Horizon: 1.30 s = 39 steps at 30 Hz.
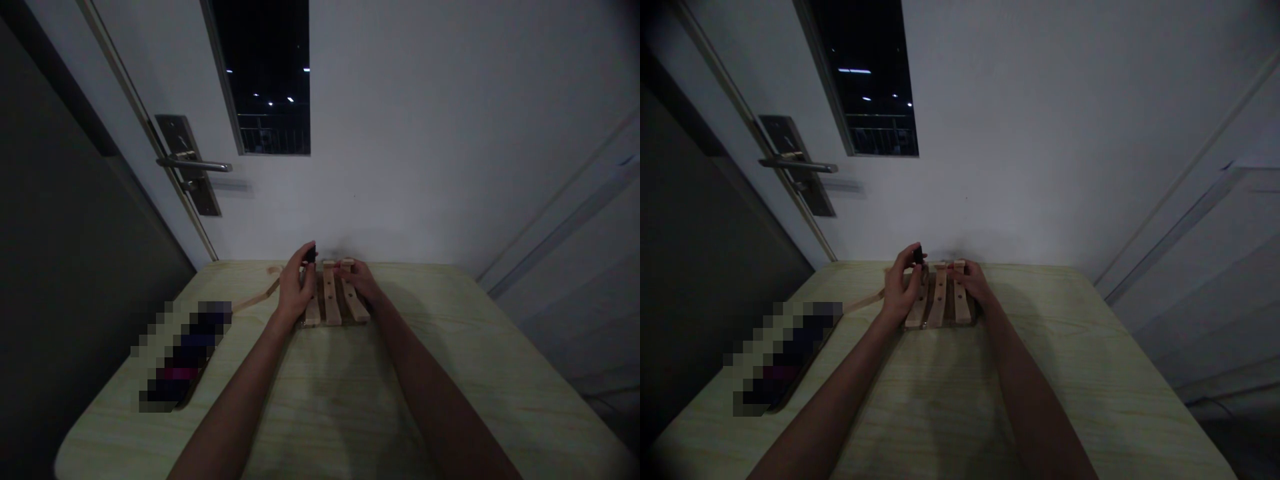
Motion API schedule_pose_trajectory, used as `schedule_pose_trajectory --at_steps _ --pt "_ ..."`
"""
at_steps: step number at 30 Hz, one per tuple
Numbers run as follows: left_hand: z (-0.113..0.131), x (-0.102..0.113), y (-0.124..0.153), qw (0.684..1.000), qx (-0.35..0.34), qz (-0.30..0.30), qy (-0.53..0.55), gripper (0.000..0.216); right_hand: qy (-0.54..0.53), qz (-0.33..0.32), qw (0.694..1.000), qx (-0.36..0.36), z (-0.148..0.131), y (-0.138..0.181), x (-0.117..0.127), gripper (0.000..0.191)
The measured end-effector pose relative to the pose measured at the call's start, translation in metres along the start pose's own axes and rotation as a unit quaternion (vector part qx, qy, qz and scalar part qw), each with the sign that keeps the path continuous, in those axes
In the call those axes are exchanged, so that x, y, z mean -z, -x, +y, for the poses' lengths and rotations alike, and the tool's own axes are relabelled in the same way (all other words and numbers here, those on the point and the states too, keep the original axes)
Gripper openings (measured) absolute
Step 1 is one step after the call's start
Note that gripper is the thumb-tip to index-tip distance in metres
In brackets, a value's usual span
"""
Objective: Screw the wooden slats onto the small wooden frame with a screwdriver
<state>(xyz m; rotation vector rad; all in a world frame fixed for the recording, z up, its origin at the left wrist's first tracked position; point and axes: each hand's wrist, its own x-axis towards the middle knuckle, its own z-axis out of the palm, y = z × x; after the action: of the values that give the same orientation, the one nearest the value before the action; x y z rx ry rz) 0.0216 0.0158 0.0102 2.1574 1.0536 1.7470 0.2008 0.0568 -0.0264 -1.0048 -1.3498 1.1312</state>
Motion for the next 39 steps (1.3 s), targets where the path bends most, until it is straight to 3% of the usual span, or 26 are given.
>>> schedule_pose_trajectory --at_steps 9,32,39 --pt "-0.0004 -0.0002 -0.0035 0.997 -0.004 0.047 -0.059 0.039 0.006 -0.004 1.000 0.003 0.0015 -0.0004 0.0016 0.030" --pt "-0.0005 -0.0012 -0.0003 1.000 0.017 0.018 -0.004 0.046 -0.007 -0.001 1.000 -0.011 -0.0013 0.0014 -0.0002 0.033" --pt "-0.0013 0.0007 -0.0032 0.997 -0.012 0.046 -0.067 0.038 -0.001 -0.005 1.000 -0.006 -0.0002 0.0014 0.0004 0.033"
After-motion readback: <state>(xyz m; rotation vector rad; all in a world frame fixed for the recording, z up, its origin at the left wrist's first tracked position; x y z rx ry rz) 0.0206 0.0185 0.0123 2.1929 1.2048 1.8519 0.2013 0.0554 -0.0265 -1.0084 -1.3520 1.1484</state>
